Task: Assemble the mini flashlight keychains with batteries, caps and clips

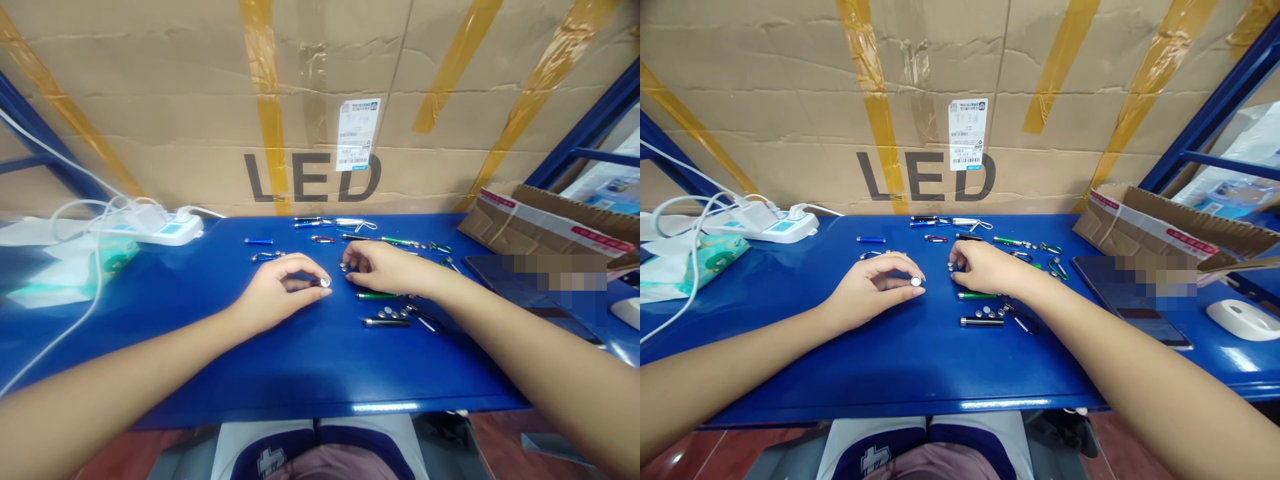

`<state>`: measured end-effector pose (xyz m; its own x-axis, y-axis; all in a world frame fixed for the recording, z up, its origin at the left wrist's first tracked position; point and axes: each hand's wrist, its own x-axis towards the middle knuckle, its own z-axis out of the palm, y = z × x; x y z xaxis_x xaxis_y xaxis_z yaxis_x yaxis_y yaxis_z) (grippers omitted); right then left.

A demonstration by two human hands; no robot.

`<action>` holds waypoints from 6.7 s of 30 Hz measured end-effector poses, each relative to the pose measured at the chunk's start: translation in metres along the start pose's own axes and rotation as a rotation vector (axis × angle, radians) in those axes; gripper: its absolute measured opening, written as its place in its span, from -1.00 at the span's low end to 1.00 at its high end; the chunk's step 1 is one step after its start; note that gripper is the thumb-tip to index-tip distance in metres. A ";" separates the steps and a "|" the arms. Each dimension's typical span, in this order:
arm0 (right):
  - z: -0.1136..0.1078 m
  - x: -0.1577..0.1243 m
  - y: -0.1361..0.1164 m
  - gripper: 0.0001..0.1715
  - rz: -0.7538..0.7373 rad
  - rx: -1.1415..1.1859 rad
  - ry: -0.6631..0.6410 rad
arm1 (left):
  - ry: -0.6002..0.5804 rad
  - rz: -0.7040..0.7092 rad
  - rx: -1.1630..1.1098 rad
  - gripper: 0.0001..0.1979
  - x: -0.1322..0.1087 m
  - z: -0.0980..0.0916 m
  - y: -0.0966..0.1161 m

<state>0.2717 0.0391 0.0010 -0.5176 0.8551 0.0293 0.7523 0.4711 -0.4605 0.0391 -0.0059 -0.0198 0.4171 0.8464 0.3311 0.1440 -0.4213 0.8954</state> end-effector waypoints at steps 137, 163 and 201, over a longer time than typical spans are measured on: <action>0.014 -0.006 -0.035 -0.73 -0.271 0.738 0.116 | 0.042 -0.029 -0.029 -0.77 0.007 -0.002 -0.008; 0.007 0.009 0.002 -0.85 -0.045 -0.019 0.135 | 0.104 -0.102 0.062 -0.74 0.007 -0.004 -0.007; 0.003 0.009 0.005 -0.85 0.029 0.024 0.153 | 0.115 -0.116 0.079 -0.72 0.008 -0.004 -0.006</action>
<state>0.2689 0.0487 -0.0038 -0.4261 0.8923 0.1493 0.7553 0.4417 -0.4841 0.0377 0.0045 -0.0216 0.2890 0.9205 0.2628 0.2568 -0.3390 0.9050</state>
